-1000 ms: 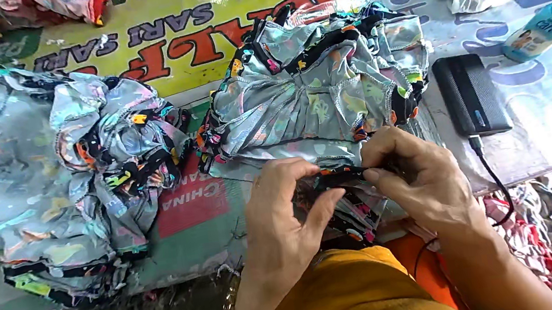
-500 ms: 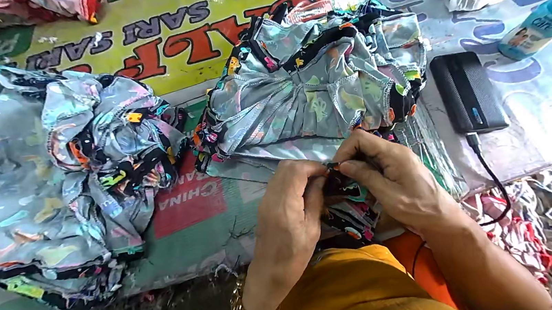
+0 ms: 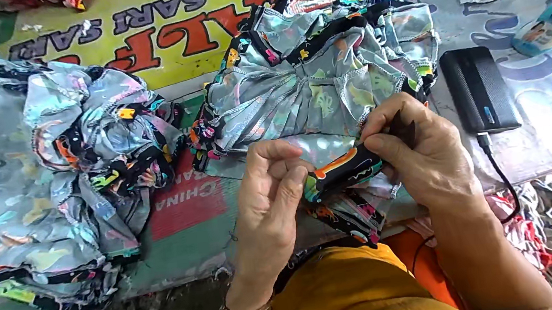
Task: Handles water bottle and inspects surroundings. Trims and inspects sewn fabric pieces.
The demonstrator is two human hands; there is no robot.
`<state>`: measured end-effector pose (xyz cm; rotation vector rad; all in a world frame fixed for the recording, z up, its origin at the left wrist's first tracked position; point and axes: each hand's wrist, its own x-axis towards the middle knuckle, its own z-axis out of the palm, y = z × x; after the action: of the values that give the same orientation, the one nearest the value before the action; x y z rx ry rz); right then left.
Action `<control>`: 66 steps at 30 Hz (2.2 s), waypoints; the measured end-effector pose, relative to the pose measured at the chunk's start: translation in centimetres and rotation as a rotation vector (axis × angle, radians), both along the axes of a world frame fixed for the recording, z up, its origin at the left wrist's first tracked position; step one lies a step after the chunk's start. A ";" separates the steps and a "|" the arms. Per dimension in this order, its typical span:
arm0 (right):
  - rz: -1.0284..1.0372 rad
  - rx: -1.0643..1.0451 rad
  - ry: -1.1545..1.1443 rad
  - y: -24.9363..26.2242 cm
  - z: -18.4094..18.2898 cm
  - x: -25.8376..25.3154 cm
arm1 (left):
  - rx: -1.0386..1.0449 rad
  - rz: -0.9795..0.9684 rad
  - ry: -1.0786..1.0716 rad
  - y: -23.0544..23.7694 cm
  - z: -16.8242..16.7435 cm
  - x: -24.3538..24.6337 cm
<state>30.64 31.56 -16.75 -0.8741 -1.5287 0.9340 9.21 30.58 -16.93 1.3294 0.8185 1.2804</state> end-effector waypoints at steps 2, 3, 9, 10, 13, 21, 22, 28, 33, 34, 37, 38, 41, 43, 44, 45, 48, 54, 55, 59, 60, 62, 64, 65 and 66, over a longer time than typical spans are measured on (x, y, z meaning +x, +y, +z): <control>-0.042 0.039 -0.045 0.1 -0.1 -0.1 | 0.069 0.032 0.063 -0.1 0.4 0.2; -0.061 0.050 -0.072 0.1 -0.1 -0.1 | 0.086 0.043 0.081 -0.1 0.6 0.3; -0.148 0.162 -0.190 -0.4 -0.4 -0.5 | 0.145 0.074 0.142 -0.1 0.6 0.7; -0.196 0.215 -0.218 -0.5 -0.5 -0.6 | 0.144 0.082 0.144 -0.2 0.7 0.8; -0.262 0.337 -0.294 -1.2 -0.2 -0.7 | 0.126 0.103 0.135 -0.3 0.6 1.0; -0.011 0.134 -0.149 -1.9 -0.4 -1.4 | 0.068 0.086 0.117 -0.3 0.2 1.2; 0.111 0.102 -0.002 -2.0 -0.4 -1.0 | 0.050 0.080 0.100 -0.3 0.1 1.1; 0.114 0.213 -0.342 -2.5 -0.1 -0.1 | 0.011 0.066 0.090 -0.2 -0.1 0.9; -0.069 0.274 -0.606 -2.2 -1.0 -0.1 | 0.229 0.198 0.236 0.1 0.5 0.5; -0.057 0.267 -0.608 -2.2 -1.1 0.0 | 0.257 0.212 0.248 0.1 0.6 0.2; -0.028 0.254 -0.607 -2.4 -1.4 0.1 | 0.352 0.223 0.288 0.4 1.4 -1.0; -0.020 0.248 -0.603 -2.4 -1.5 0.2 | 0.378 0.231 0.296 0.6 1.8 -1.7; 0.093 0.252 -0.647 -2.3 -0.6 1.0 | 0.408 0.274 0.329 0.8 2.8 -3.7; 0.194 0.325 -0.733 -1.6 1.4 1.7 | 0.421 0.251 0.518 1.0 3.4 -4.9; 0.220 0.373 -0.763 -1.1 2.8 2.1 | 0.441 0.224 0.681 1.2 3.9 -5.3; 0.223 0.413 -0.777 -0.4 4.5 2.4 | 0.469 0.196 0.861 1.5 4.4 -5.5; 0.105 0.497 -0.827 3.2 10.2 3.9 | 0.633 0.137 1.128 3.0 6.4 -4.1; -0.275 0.188 -0.997 14.6 10.6 4.8 | 0.853 0.050 1.074 10.0 6.4 2.0; -0.256 0.110 -1.072 15.7 8.7 4.6 | 0.838 0.017 1.071 11.6 5.1 2.9; -0.234 -0.063 -1.226 16.2 2.9 4.2 | 0.677 -0.157 1.260 15.1 -0.4 4.3; -0.275 -0.049 -1.211 15.3 3.5 4.2 | 0.646 -0.162 1.275 15.1 -0.5 4.4; -0.397 0.054 -1.151 12.4 5.0 3.9 | 0.649 -0.143 1.260 14.8 -0.6 4.3; -0.398 0.205 -0.979 9.2 5.8 3.2 | 0.710 -0.098 1.218 14.8 -1.0 4.2; -0.313 0.225 -0.896 7.2 5.6 2.6 | 0.734 -0.080 1.195 14.8 -1.3 4.1; -0.182 0.197 -0.843 5.2 5.0 1.9 | 0.745 -0.071 1.177 14.8 -1.5 4.0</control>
<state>32.59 36.78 -11.79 -1.3239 -2.1490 0.2557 13.25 45.35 -18.44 2.7802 1.0647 0.6390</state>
